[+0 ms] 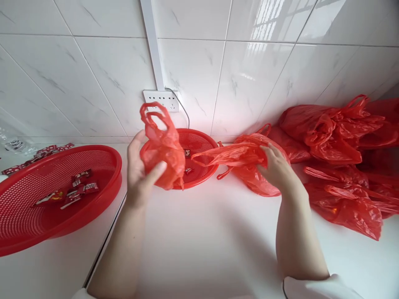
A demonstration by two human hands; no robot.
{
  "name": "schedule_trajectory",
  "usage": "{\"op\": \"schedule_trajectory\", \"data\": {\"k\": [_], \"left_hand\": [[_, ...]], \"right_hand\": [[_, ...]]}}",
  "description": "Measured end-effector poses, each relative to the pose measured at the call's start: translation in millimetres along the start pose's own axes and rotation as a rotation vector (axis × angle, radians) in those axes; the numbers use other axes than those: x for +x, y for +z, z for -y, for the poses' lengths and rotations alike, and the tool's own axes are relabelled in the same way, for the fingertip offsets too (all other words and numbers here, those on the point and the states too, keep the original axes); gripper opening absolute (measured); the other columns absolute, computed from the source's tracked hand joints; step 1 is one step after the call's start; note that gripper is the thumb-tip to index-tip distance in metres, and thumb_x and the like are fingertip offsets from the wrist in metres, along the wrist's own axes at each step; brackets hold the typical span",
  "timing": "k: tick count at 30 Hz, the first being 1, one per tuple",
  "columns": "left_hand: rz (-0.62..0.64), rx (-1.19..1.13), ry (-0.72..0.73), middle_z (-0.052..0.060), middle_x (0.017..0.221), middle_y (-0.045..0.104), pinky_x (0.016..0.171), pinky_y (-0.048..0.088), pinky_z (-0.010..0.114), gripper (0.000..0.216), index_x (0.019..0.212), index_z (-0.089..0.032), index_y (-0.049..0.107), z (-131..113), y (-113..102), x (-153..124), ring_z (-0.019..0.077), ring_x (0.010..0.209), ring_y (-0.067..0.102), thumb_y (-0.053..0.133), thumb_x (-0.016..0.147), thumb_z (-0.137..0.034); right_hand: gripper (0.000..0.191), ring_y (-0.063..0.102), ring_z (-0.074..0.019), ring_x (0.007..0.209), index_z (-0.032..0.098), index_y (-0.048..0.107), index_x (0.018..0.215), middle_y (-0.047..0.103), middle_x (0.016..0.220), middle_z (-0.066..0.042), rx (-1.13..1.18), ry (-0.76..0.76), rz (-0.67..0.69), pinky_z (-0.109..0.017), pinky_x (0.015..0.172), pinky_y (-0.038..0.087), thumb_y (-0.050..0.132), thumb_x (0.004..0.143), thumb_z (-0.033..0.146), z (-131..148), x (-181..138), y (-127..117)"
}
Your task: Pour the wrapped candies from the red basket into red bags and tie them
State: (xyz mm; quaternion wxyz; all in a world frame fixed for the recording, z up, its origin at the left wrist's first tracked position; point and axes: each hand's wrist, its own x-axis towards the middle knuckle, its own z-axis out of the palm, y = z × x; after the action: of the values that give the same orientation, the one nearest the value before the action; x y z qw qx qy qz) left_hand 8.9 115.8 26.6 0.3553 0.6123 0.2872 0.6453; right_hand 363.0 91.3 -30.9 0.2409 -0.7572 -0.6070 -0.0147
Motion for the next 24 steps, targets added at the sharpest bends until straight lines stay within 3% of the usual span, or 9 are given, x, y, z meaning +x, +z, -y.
{"op": "schedule_trajectory", "data": {"k": [2, 4, 6, 9, 12, 16, 19, 21, 24], "left_hand": [[0.229, 0.154, 0.073, 0.009, 0.141, 0.043, 0.086, 0.051, 0.034, 0.078, 0.145, -0.033, 0.026, -8.7, 7.9, -9.2, 0.0229, 0.107, 0.059, 0.067, 0.079, -0.029], [0.431, 0.402, 0.118, 0.009, 0.131, 0.053, 0.074, 0.052, 0.029, 0.079, 0.148, -0.031, 0.019, -15.5, 13.7, -18.8, 0.0152, 0.083, 0.063, 0.063, 0.082, -0.026], [0.619, 0.652, 0.155, 0.002, 0.097, 0.066, 0.060, 0.048, 0.023, 0.070, 0.149, -0.030, 0.021, -20.7, 18.7, -28.5, 0.0077, 0.055, 0.052, 0.053, 0.087, -0.021], [0.795, 0.815, 0.237, -0.006, 0.062, 0.058, 0.051, 0.038, 0.020, 0.062, 0.147, -0.032, 0.027, -26.8, 24.8, -40.5, 0.0081, 0.045, 0.041, 0.044, 0.089, -0.016], [0.819, 0.796, 0.179, -0.006, 0.061, 0.058, 0.055, 0.039, 0.022, 0.057, 0.144, -0.029, 0.033, -33.3, 23.5, -46.5, 0.0103, 0.049, 0.047, 0.049, 0.090, -0.029], [0.905, 0.771, -0.160, -0.002, 0.072, 0.066, 0.061, 0.042, 0.025, 0.039, 0.127, -0.028, 0.052, -37.9, 9.0, -53.6, 0.0146, 0.062, 0.059, 0.038, 0.094, -0.045], [0.820, 0.900, -0.405, 0.003, 0.086, 0.069, 0.061, 0.042, 0.028, 0.042, 0.110, -0.026, 0.062, -30.7, -2.0, -68.4, 0.0198, 0.072, 0.063, 0.027, 0.096, -0.047], [0.743, 0.990, -0.490, 0.006, 0.097, 0.069, 0.059, 0.043, 0.030, 0.046, 0.116, -0.026, 0.058, -22.2, -7.5, -81.8, 0.0238, 0.076, 0.065, 0.038, 0.089, -0.057], [0.694, 1.055, -0.534, 0.011, 0.116, 0.064, 0.057, 0.044, 0.030, 0.076, 0.134, -0.028, 0.045, -10.8, -15.1, -99.6, 0.0280, 0.083, 0.065, 0.055, 0.072, -0.071]], "right_hand": [[0.045, 0.049, -0.0299, 0.125, 0.023, 0.047, 0.132, 0.043, 0.142, -0.012, 0.103, -0.100, -0.244, -0.049, 0.098, 0.045, 0.050, 0.087, 0.024, 20.0, -12.9, -19.1], [0.033, 0.059, -0.0252, 0.110, 0.025, 0.054, 0.123, 0.054, 0.130, -0.009, 0.268, -0.213, -0.346, -0.045, 0.092, 0.050, 0.049, 0.090, 0.025, 43.4, -26.7, -35.0], [0.040, 0.059, -0.0236, 0.110, 0.026, 0.049, 0.128, 0.054, 0.131, -0.009, 0.472, -0.354, -0.300, -0.041, 0.091, 0.051, 0.053, 0.089, 0.029, 66.4, -39.4, -44.4], [0.069, 0.054, -0.0246, 0.118, 0.026, 0.032, 0.142, 0.045, 0.142, -0.010, 0.669, -0.535, -0.098, -0.039, 0.093, 0.050, 0.064, 0.082, 0.030, 89.9, -52.6, -46.3], [0.043, 0.063, -0.0191, 0.099, 0.025, 0.052, 0.127, 0.062, 0.120, -0.006, 0.708, -0.638, 0.181, -0.031, 0.082, 0.053, 0.058, 0.085, 0.020, 94.8, -56.3, -39.7], [0.008, 0.063, -0.0142, 0.077, 0.019, 0.062, 0.091, 0.066, 0.089, -0.003, 0.889, -0.698, 0.392, -0.026, 0.067, 0.051, 0.055, 0.088, 0.017, 90.9, -54.8, -28.8], [0.008, 0.063, -0.0140, 0.078, 0.018, 0.061, 0.094, 0.067, 0.090, -0.005, 0.931, -0.786, 0.521, -0.026, 0.069, 0.050, 0.055, 0.088, 0.017, 97.1, -57.0, -23.4], [0.012, 0.063, -0.0140, 0.083, 0.017, 0.061, 0.097, 0.068, 0.093, -0.006, 0.902, -0.881, 0.623, -0.026, 0.072, 0.050, 0.054, 0.088, 0.015, 104.9, -60.4, -21.5], [0.015, 0.063, -0.0133, 0.085, 0.016, 0.063, 0.099, 0.068, 0.096, -0.006, 0.838, -0.965, 0.739, -0.025, 0.071, 0.050, 0.054, 0.087, 0.014, 114.2, -64.6, -19.8]]}}
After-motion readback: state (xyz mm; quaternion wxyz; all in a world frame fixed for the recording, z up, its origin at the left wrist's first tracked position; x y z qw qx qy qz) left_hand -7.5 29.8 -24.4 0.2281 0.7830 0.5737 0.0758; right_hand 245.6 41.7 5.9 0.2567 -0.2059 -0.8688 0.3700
